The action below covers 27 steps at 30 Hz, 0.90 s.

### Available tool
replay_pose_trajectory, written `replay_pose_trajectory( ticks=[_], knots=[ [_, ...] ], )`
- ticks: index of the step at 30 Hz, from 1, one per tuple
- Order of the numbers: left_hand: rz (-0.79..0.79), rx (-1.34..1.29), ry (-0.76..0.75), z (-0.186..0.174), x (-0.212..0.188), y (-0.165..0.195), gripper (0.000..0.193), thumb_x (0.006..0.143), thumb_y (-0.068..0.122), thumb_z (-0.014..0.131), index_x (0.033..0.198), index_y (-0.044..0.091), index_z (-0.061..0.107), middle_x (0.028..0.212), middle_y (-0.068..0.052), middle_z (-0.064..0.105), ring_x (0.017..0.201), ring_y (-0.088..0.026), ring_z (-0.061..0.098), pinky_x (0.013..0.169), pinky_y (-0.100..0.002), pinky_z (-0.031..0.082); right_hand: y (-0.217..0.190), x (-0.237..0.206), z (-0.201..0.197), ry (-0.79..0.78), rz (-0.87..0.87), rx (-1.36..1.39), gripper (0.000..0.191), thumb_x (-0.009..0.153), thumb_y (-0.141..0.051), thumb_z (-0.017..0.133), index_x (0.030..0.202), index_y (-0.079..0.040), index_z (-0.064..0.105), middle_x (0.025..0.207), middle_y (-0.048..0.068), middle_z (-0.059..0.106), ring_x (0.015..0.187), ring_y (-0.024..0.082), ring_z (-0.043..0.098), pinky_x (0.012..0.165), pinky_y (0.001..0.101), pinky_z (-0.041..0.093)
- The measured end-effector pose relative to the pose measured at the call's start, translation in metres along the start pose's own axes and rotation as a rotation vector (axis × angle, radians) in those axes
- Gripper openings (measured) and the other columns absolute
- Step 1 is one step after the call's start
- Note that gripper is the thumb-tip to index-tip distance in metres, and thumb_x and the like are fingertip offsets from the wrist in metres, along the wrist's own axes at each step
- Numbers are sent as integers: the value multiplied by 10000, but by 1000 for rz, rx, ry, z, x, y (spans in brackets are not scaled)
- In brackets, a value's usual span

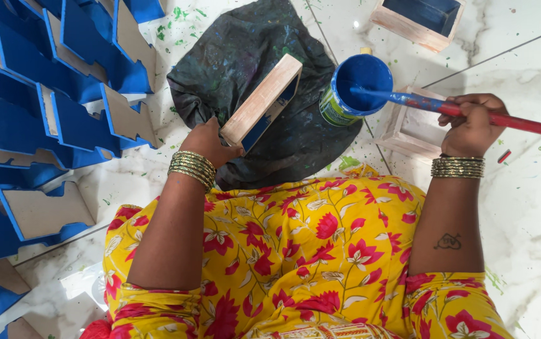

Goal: The person sits on the floor painting the inner surfaces of small wooden boxes blue with a brush, dipping the brush into a paint can between strokes and turning each box to reach its sides. Finished boxes are set aside with other completed blue-painted boxes.

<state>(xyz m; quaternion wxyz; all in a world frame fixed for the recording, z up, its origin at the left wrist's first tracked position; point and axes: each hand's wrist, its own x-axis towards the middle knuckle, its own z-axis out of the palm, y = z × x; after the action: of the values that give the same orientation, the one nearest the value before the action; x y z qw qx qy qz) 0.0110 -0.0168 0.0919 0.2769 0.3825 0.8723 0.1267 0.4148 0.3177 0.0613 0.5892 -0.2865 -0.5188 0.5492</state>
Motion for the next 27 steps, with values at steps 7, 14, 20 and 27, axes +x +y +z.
replay_pose_trajectory(
  ticks=[7,14,20,27],
  knots=[
    [-28,32,-39,-3,0,9,816,696,480,882,1290,3,589,1232,-246,651,1151,-388,650,977,-446,525,-4,-6,4,1,-49,-81,101,924,44,535,1017,60,572,976,276,694,691,288,656,598,381,573],
    [62,13,18,4,5,10,709,747,463,850,1228,-2,613,1221,-238,652,1157,-391,633,986,-449,514,-22,-15,21,20,-94,141,121,908,-10,485,960,73,557,933,281,659,664,338,614,542,395,540],
    [90,-27,64,5,7,17,629,741,422,841,1217,56,653,1219,-213,655,1152,-387,629,989,-452,506,-22,-39,55,-4,5,175,146,893,-25,481,953,62,581,929,245,662,682,319,639,611,416,570],
    [58,-7,57,-5,7,28,557,786,414,811,1246,129,679,1228,-171,661,1145,-357,645,967,-450,525,-7,-82,117,-469,-197,-302,55,934,21,630,969,25,673,991,163,675,764,230,666,663,312,578]
  ],
)
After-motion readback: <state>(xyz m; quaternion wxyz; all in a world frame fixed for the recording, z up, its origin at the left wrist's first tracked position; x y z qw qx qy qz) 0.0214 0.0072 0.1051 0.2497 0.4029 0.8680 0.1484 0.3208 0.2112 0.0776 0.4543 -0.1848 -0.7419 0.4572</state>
